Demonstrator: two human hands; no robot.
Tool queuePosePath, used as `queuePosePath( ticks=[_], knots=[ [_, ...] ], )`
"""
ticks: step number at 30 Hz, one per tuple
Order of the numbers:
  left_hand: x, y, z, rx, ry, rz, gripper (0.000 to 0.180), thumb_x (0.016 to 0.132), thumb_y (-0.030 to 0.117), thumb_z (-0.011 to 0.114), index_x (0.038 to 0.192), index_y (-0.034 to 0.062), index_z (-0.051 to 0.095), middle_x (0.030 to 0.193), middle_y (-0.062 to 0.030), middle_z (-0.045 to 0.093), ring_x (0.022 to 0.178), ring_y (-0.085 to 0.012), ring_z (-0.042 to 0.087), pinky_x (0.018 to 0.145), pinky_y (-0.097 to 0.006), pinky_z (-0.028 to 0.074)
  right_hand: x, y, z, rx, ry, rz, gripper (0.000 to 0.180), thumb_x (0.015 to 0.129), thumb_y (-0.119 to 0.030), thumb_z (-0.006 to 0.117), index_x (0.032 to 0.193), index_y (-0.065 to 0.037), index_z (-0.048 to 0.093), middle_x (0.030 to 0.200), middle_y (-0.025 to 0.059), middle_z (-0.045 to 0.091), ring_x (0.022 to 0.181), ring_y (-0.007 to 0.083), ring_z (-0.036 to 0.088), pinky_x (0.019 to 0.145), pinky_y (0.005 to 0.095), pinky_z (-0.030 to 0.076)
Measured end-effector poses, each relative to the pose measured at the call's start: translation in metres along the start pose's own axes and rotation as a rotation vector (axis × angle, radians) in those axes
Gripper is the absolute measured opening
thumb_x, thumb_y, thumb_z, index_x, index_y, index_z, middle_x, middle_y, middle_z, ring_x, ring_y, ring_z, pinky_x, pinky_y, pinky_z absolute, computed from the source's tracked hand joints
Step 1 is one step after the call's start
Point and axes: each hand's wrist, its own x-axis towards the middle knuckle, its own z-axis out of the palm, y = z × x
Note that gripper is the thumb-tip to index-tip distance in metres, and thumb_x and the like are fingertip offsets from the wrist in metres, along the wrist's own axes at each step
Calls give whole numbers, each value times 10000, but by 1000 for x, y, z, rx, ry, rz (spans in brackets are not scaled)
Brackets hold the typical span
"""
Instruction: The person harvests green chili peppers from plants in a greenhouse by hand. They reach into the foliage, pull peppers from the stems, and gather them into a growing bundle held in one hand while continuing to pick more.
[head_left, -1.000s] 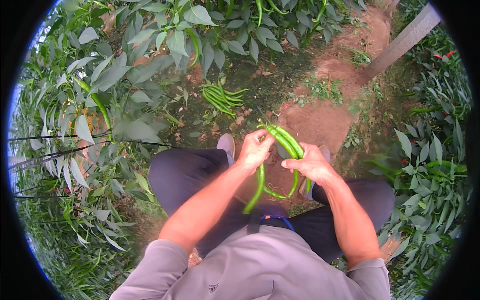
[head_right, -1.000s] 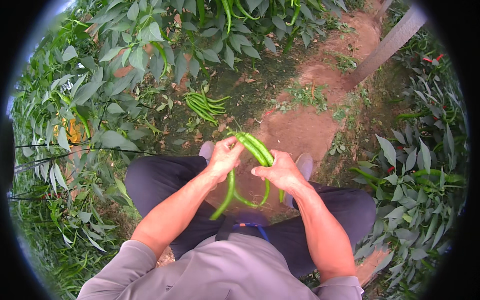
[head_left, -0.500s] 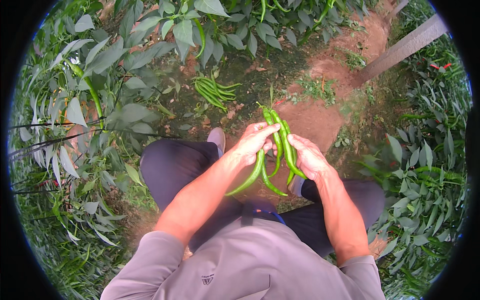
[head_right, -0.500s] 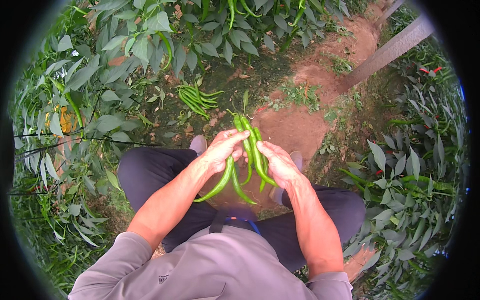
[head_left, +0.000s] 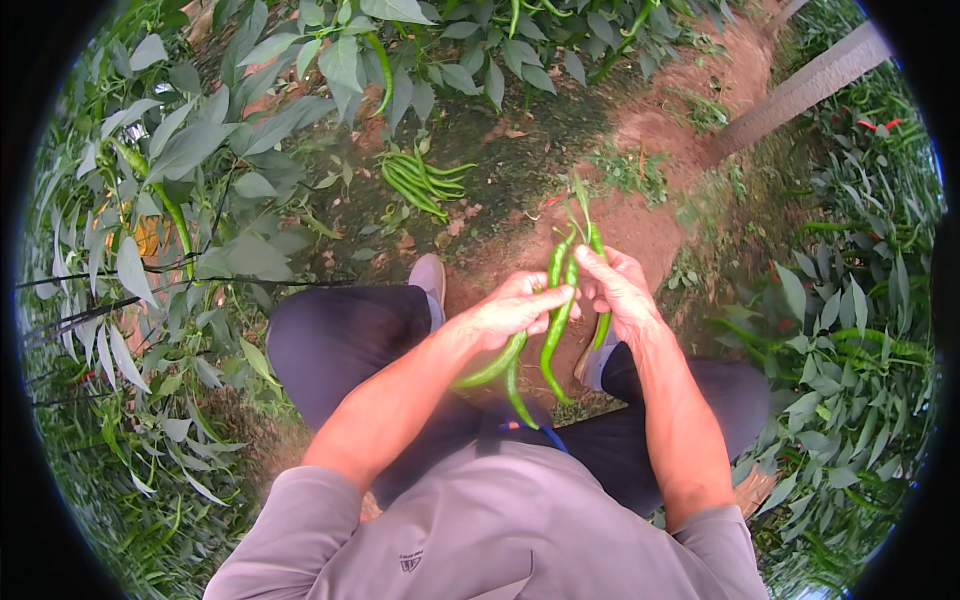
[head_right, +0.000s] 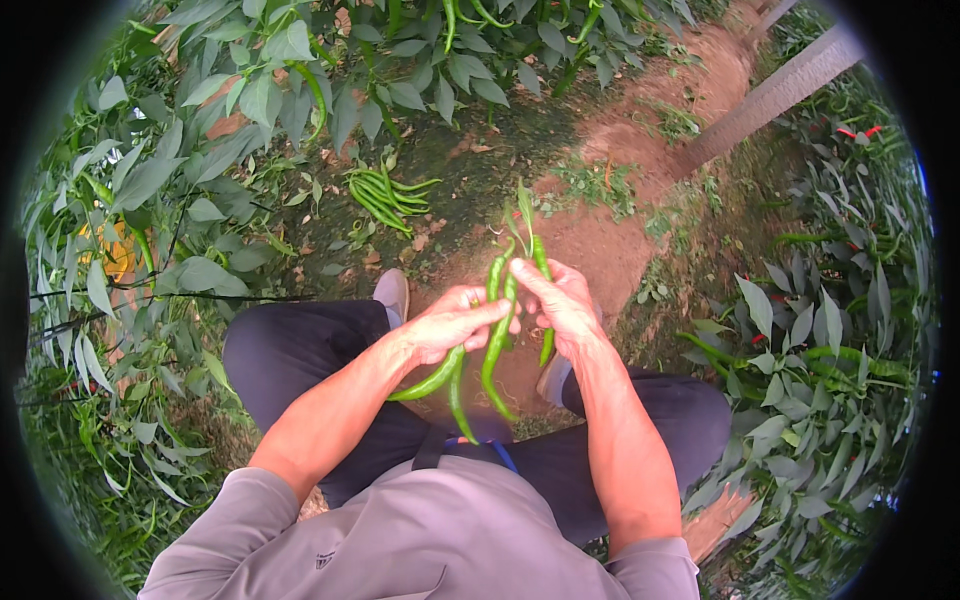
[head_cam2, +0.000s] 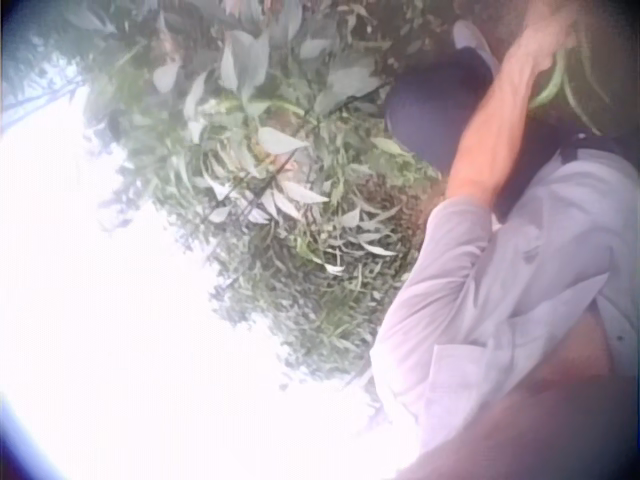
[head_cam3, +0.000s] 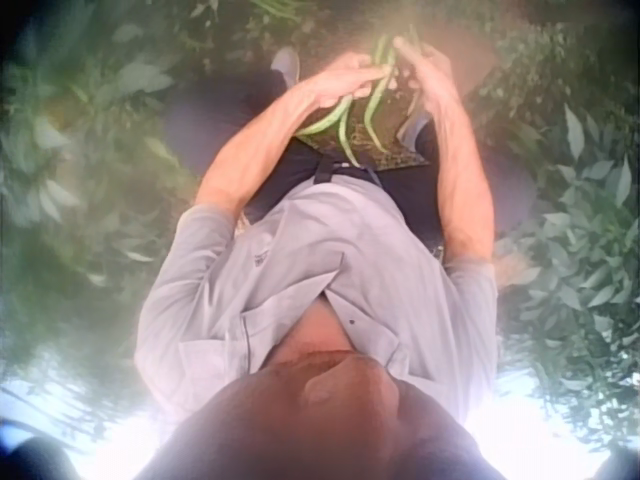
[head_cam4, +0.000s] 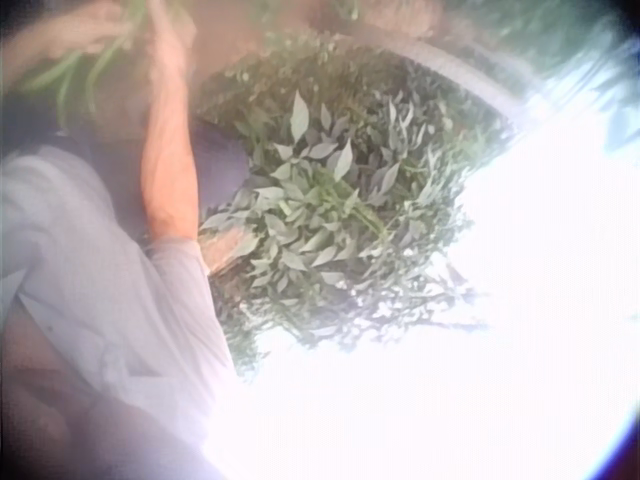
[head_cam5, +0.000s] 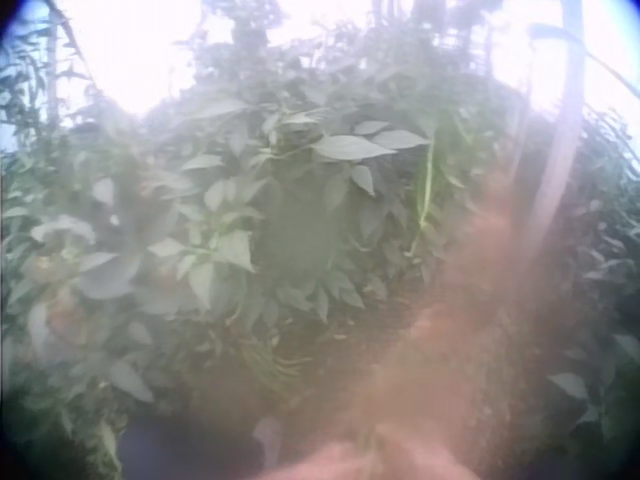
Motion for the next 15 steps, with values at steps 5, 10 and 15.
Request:
queuePosePath(
  ticks=[5,10,15],
  knots=[
    [-4,-5,6,62,-128,-13,315,1091,333,570,1199,48,652,988,-20,690,546,-36,419,485,-200,336,11,1,3,248,-47,-40,161,996,-211,723,1007,-52,696,845,52,747,542,12,484,452,163,334],
    [-1,2,3,116,-121,-24,299,1072,325,604,1120,37,667,913,-7,658,541,-33,399,480,-212,312,17,-2,-7,209,187,-81,118,970,-171,749,1003,-67,702,887,52,762,579,11,494,482,173,364],
    [10,11,6,229,-93,-46,280,1056,312,631,1037,36,676,783,12,612,535,-28,381,477,-233,279,27,-2,-21,306,180,-7,118,974,-152,739,1029,-61,688,877,12,707,574,18,459,470,179,344]
  ],
)
